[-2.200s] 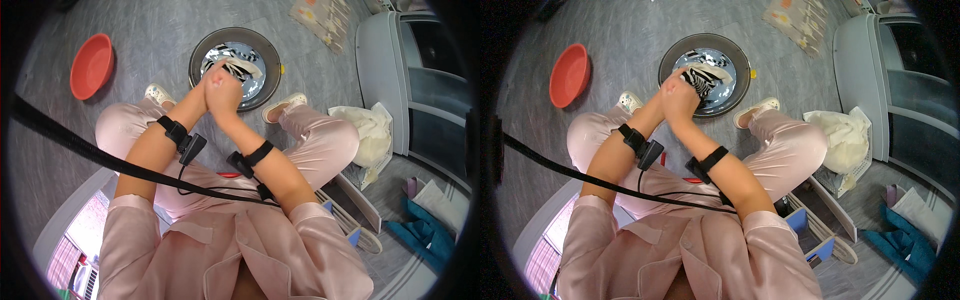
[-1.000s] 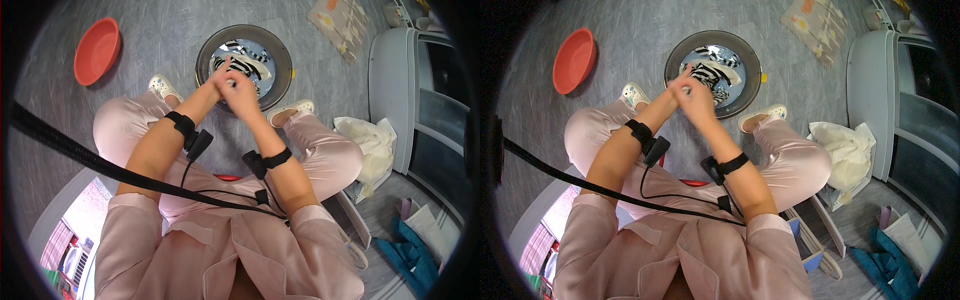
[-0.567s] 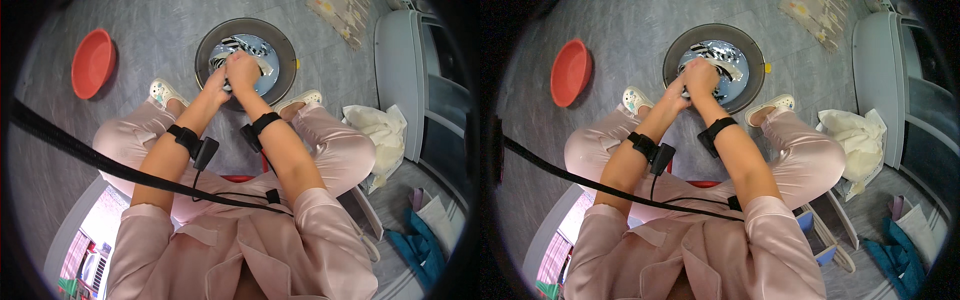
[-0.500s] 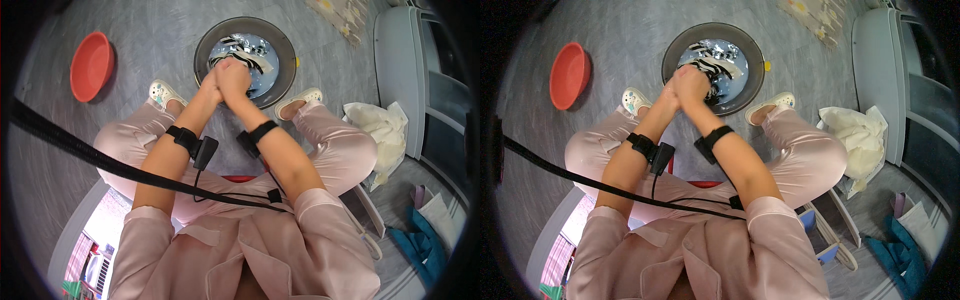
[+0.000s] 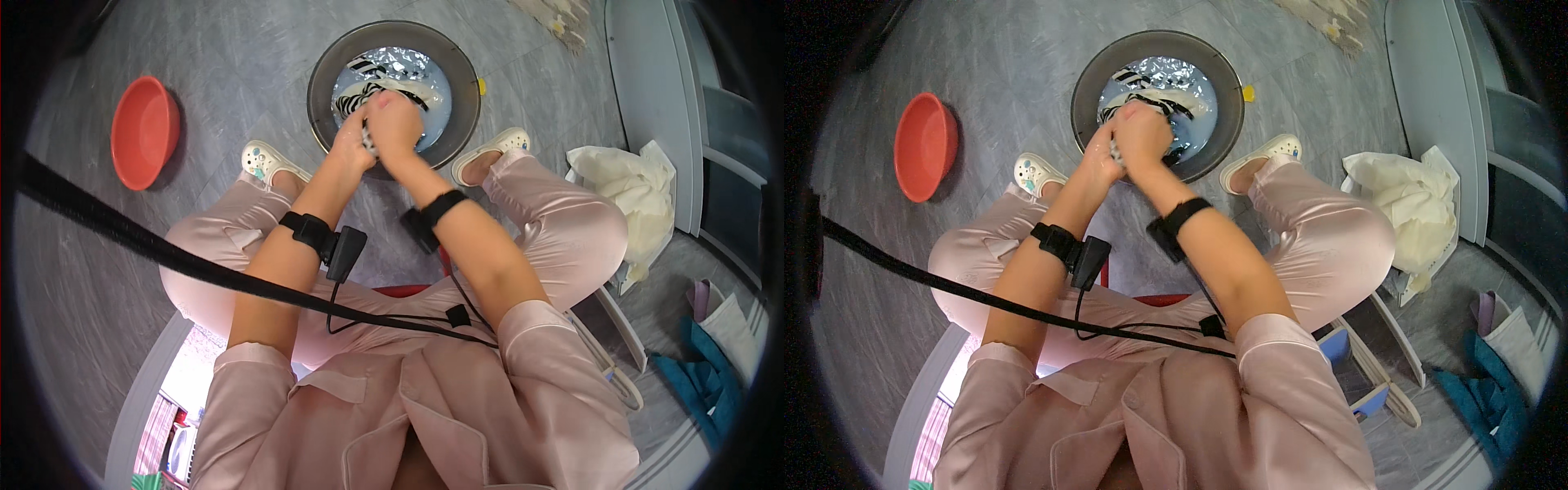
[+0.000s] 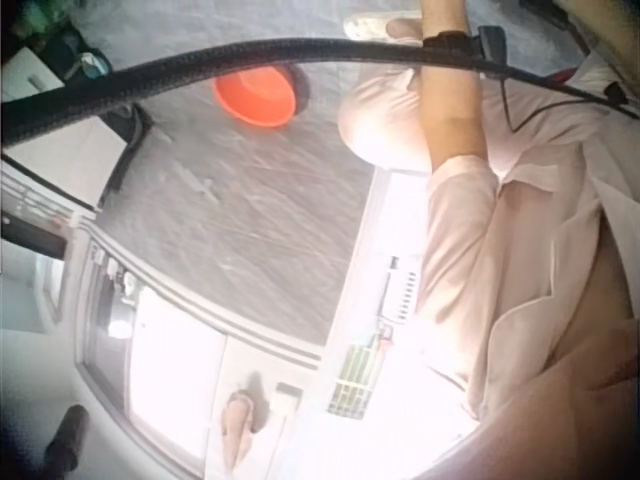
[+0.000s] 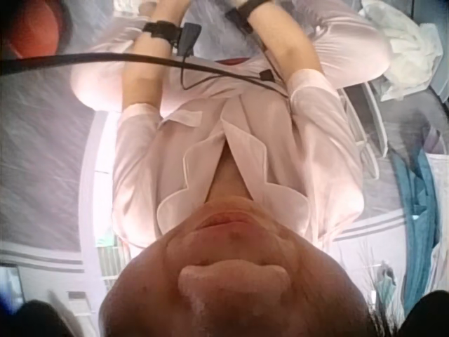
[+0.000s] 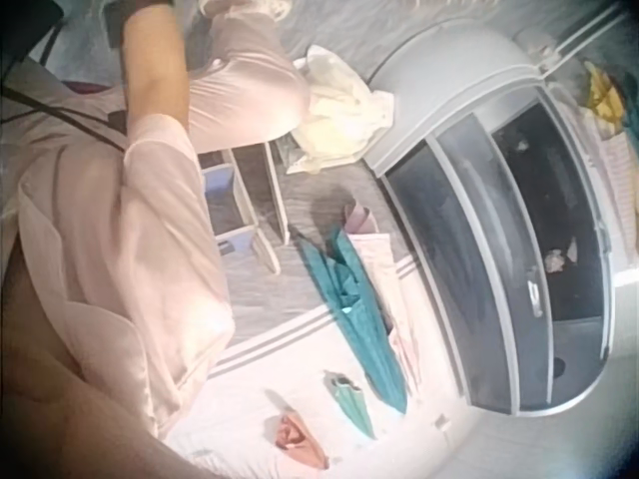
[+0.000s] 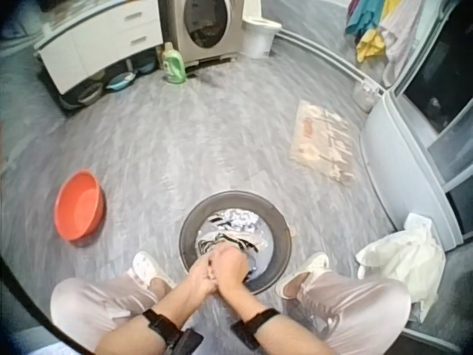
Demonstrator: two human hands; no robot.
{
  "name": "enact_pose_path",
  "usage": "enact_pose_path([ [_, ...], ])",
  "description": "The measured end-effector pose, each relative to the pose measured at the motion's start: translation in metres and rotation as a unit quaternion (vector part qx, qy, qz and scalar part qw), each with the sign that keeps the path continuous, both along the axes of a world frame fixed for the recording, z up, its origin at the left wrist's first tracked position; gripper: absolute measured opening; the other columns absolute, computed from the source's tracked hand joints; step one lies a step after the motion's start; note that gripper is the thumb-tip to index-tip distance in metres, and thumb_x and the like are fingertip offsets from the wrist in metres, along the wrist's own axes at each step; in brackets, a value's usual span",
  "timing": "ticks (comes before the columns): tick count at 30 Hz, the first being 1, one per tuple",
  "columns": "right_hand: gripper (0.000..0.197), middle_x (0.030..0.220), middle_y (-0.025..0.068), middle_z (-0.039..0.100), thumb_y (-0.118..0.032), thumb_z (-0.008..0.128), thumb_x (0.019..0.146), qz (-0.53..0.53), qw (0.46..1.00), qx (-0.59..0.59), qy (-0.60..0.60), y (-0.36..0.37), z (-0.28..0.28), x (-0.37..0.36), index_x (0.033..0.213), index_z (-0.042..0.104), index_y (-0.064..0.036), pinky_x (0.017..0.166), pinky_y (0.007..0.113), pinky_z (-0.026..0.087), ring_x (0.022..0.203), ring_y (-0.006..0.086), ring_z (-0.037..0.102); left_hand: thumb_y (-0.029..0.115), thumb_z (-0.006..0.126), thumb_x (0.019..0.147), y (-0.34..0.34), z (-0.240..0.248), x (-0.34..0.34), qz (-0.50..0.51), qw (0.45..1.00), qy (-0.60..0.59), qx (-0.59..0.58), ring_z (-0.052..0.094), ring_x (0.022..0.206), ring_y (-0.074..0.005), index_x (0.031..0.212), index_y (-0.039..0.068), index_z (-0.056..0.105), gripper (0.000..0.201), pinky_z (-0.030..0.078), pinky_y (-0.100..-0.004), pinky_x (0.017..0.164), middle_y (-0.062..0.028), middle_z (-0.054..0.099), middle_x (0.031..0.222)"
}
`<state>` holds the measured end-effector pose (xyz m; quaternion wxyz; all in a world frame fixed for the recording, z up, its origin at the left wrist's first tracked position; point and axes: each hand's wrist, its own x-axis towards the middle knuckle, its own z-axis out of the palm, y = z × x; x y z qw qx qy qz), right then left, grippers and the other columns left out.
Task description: Hand wash a striped shirt in a basin using laundry soap.
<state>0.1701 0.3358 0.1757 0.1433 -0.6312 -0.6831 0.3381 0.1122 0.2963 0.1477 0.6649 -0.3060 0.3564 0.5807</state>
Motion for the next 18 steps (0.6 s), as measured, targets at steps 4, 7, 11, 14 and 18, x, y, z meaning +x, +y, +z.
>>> enact_pose_path([
  [4, 0.016, 0.067, 0.0161, 0.061, -0.026, 0.059, 0.069, 0.096, 0.994, 0.047, 0.003, -0.061, 0.024, -0.006, 0.065, 0.063, -0.0105, 0.056, 0.044, 0.046, 0.063, 0.0348, 0.06, 0.022, 0.046, 0.089, -0.033, -0.075, -0.018, -0.09, 0.944, 0.102, 0.302, 0.059, 0.069, -0.019, 0.088, 0.01, 0.056, 0.015, 0.05, -0.0359, 0.072, -0.0052, 0.06, 0.08],
  [7, 0.017, 0.064, 0.0157, 0.061, -0.025, 0.058, 0.069, 0.075, 0.994, 0.065, 0.053, -0.04, 0.017, 0.0, 0.063, 0.063, -0.0106, 0.055, 0.044, 0.046, 0.06, 0.0345, 0.06, 0.024, 0.045, 0.09, -0.041, -0.056, -0.008, -0.111, 0.897, 0.136, 0.405, 0.059, 0.072, -0.0187, 0.088, 0.01, 0.056, 0.017, 0.05, -0.0355, 0.071, -0.0054, 0.061, 0.085],
  [11, 0.022, 0.063, 0.0149, 0.061, -0.024, 0.052, 0.075, -0.041, 0.998, 0.046, 0.0, 0.034, -0.019, 0.025, 0.064, 0.064, -0.0095, 0.053, 0.044, 0.045, 0.058, 0.0352, 0.058, 0.032, 0.052, 0.086, 0.005, 0.01, 0.026, -0.098, 0.984, 0.081, -0.126, 0.059, 0.079, -0.0199, 0.096, 0.014, 0.056, 0.021, 0.048, -0.0386, 0.069, -0.0028, 0.061, 0.091],
  [14, 0.023, 0.064, 0.0154, 0.061, -0.025, 0.052, 0.076, -0.051, 0.998, 0.046, -0.011, 0.019, -0.021, 0.023, 0.065, 0.064, -0.009, 0.054, 0.044, 0.045, 0.059, 0.0354, 0.058, 0.026, 0.056, 0.083, 0.003, 0.008, 0.023, -0.072, 0.983, 0.077, -0.152, 0.058, 0.083, -0.0208, 0.097, 0.014, 0.056, 0.019, 0.045, -0.04, 0.079, -0.0029, 0.061, 0.089],
  [18, 0.023, 0.061, 0.0138, 0.06, -0.034, 0.059, 0.071, 0.03, 0.994, 0.1, 0.04, -0.051, -0.004, -0.002, 0.061, 0.063, -0.0133, 0.051, 0.043, 0.044, 0.057, 0.0331, 0.059, 0.028, 0.044, 0.089, -0.049, -0.091, -0.03, -0.27, 0.694, 0.61, 0.27, 0.059, 0.085, -0.0206, 0.1, 0.011, 0.057, 0.024, 0.048, -0.0416, 0.073, -0.0044, 0.062, 0.092],
])
